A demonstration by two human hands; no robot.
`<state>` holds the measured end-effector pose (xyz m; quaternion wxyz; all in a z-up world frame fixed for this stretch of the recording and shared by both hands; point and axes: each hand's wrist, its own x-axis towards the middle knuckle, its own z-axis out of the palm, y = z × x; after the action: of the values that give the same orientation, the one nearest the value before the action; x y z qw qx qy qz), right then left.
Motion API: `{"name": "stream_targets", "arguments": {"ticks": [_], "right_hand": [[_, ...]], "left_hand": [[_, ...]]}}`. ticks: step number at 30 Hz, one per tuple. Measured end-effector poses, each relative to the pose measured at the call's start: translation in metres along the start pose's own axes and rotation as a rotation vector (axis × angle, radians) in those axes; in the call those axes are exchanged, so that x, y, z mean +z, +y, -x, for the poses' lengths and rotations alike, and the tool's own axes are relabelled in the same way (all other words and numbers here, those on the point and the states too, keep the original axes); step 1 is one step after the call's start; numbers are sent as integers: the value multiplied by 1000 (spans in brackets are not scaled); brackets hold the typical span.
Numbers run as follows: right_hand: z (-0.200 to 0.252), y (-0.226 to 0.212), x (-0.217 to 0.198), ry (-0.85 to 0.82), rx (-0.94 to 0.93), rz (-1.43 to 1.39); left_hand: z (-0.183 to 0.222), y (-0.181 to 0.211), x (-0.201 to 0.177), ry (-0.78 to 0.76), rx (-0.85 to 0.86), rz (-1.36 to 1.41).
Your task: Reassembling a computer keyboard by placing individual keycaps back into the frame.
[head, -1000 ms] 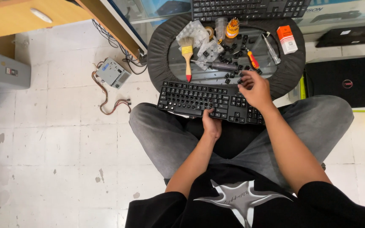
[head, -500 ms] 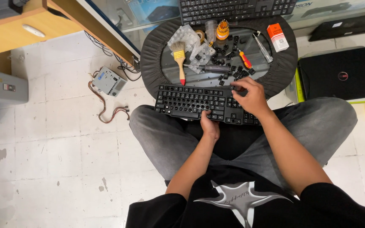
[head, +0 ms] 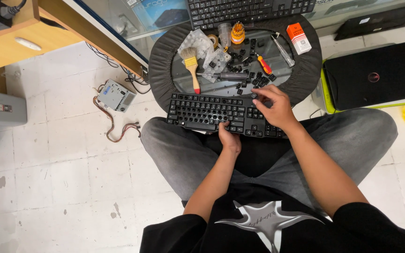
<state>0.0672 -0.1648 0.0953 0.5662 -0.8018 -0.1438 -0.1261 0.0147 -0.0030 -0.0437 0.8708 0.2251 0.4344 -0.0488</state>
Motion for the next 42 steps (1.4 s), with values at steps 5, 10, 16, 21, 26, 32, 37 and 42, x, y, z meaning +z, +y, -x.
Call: {"name": "stream_targets", "arguments": {"ticks": [5,10,16,21,26,32,37,42], "right_hand": [[11,11,12,-15,280,-409],[13,-2,11,-4,385,-531],[8,-10,7,5,338,-561],[5,-7,8,-45,176,-457],[4,0,14,-61,101,-403],[0,-10,11,-91,55,-304],[-3,-12,17,-106,40,-264],[-6,-9,27,-100,82,-164]], "left_hand": [[-7,-2,-4,3,-6,3],[9,4,6,8,-5,1],[4,0,1,-3,-7,24],[2,-1,0,0,-9,25],[19,6,10,14,1,19],[18,7,12,85,82,-13],[26,10,14,128,116,-7],[74,30,40,86,175,-154]]}}
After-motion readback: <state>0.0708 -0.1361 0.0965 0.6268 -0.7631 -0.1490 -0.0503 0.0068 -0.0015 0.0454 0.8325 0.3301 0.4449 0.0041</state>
